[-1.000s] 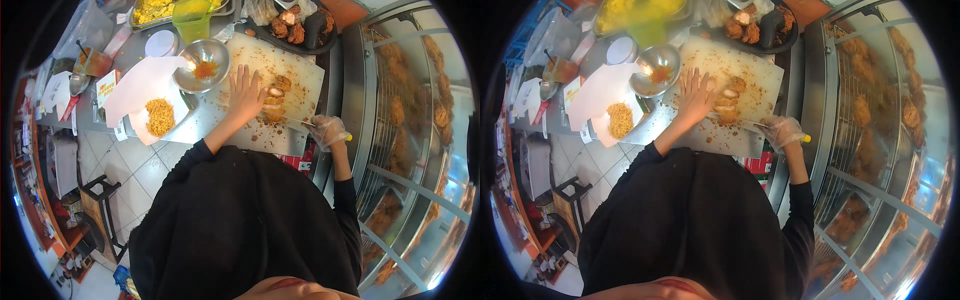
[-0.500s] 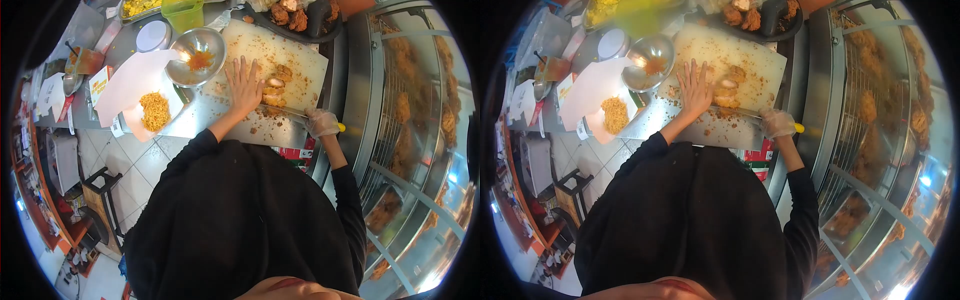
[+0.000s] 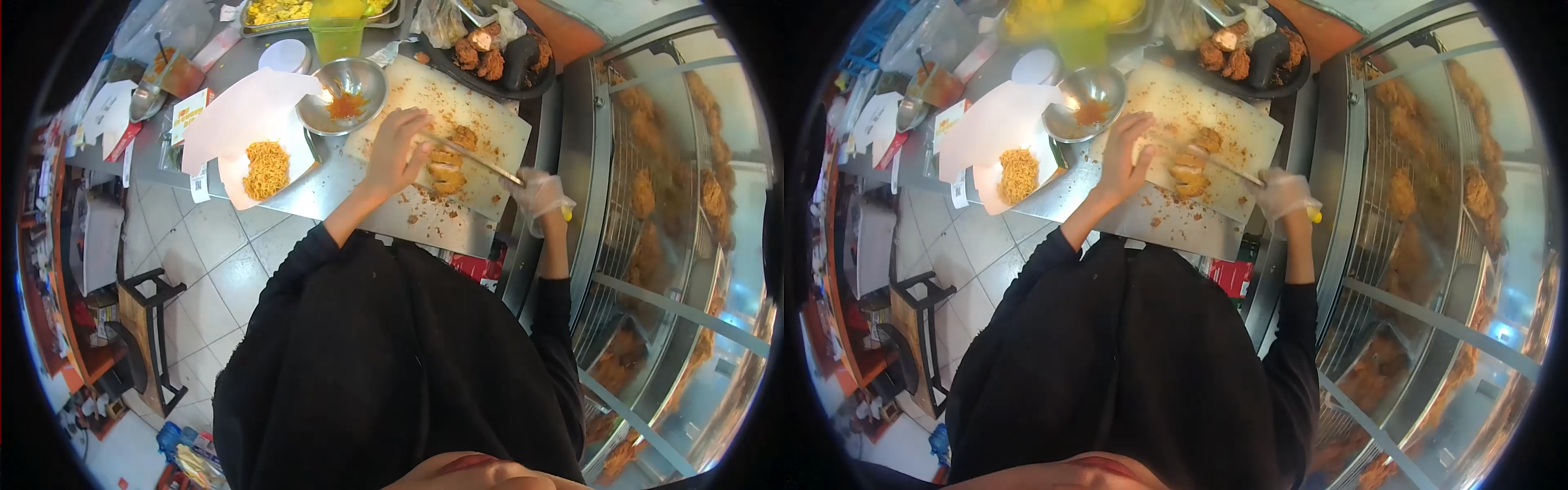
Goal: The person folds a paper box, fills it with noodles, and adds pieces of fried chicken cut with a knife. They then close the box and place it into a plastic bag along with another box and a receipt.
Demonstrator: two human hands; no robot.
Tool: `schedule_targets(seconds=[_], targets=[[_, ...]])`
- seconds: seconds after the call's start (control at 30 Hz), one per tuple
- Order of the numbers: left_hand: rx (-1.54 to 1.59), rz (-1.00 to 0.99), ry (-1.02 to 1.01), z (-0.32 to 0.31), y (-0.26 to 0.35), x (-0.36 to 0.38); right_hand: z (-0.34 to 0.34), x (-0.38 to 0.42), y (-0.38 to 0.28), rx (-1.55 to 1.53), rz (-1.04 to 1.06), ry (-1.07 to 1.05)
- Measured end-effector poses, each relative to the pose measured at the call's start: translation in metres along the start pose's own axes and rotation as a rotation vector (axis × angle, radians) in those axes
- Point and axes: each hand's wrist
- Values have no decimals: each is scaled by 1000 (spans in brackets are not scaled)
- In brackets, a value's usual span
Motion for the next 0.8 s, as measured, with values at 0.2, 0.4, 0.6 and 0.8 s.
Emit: schedule_targets(seconds=[0.2, 0.4, 0.6, 0.8], targets=[[-47, 218, 97, 25, 9, 37, 15, -58, -15, 17, -225, 74], [-112, 521, 291, 43, 10, 109, -13, -47, -64, 220, 417, 234], [-84, 679, 443, 48, 22, 129, -27, -83, -57, 223, 563, 106], [-134, 582, 503, 83, 9, 123, -55, -75, -55, 19, 520, 416]])
Point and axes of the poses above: each hand's wrist, its own x-axis away from the middle knuckle, its own z-axis out of the back of the hand, y = z × x, and after that the axes turned 7 degrees about z, right-handed
